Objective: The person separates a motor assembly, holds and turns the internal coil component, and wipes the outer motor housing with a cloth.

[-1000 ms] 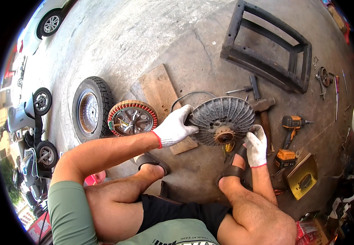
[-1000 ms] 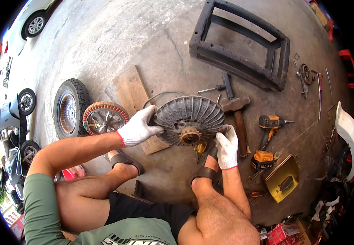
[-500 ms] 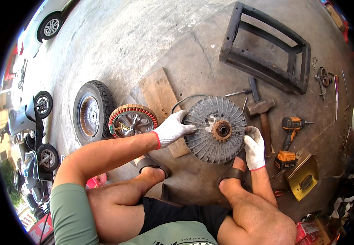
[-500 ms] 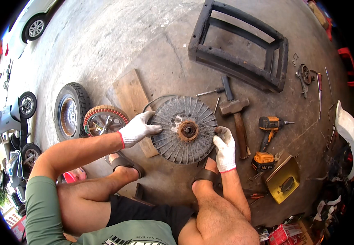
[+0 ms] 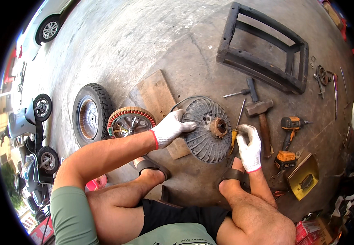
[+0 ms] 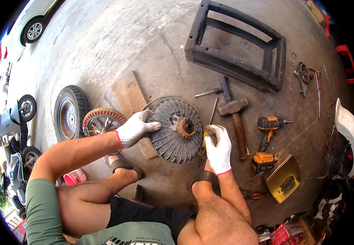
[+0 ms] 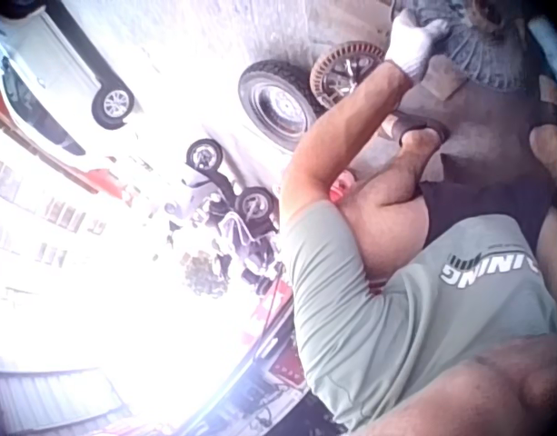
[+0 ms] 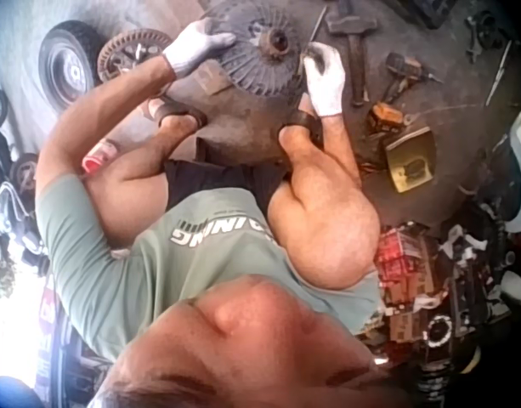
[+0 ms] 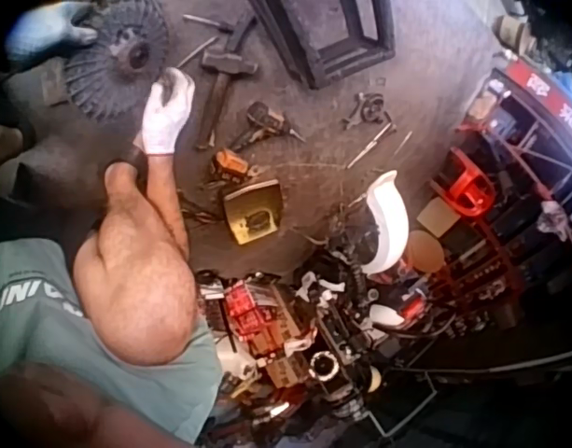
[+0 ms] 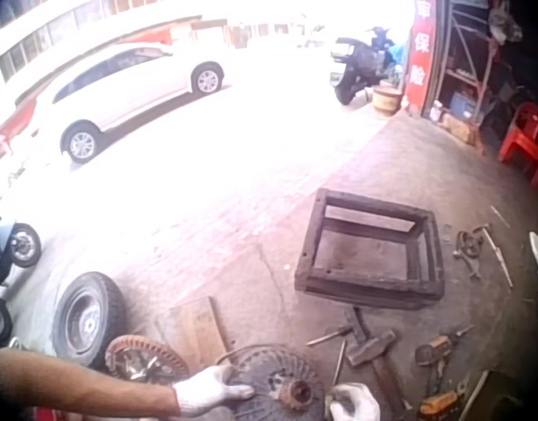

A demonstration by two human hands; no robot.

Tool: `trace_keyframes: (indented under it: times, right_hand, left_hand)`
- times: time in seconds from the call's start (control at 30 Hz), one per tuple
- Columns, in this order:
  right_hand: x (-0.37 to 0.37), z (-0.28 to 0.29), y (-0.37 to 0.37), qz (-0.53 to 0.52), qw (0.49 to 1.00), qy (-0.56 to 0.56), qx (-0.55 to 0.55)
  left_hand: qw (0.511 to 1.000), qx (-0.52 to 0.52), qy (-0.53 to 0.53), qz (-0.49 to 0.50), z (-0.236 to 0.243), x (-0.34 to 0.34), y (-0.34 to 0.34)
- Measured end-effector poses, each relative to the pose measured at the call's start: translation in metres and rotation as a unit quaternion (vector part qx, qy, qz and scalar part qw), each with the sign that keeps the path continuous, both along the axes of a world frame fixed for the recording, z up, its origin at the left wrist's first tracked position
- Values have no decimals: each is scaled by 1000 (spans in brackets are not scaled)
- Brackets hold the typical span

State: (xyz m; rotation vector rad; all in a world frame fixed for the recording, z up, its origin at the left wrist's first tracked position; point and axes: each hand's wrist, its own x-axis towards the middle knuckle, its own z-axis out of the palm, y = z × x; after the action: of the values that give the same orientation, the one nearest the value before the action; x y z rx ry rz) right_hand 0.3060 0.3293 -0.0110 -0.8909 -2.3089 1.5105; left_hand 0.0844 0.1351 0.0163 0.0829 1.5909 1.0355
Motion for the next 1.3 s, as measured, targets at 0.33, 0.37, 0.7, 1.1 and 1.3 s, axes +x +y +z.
trace_keyframes:
  times: [0.33, 0.37, 0.7, 1.1, 1.3]
  right_hand:
    - [-27, 5, -11, 104, 991, 12, 86]
    - [-27, 2, -12, 104, 990, 17, 90]
    - [-26, -13, -15, 110, 993, 24, 24]
    - [11, -22, -5, -81, 993, -22, -83]
    - [63, -9, 5, -164, 984, -51, -43]
  left_hand:
    - [998, -1, 52, -29, 2, 8, 1]
    - [998, -2, 57, -27, 1, 8, 0]
    - [991, -31, 107, -74, 3, 7, -2]
    - [998, 45, -3, 42, -16, 12, -13]
    - [997, 23, -61, 43, -8, 16, -3]
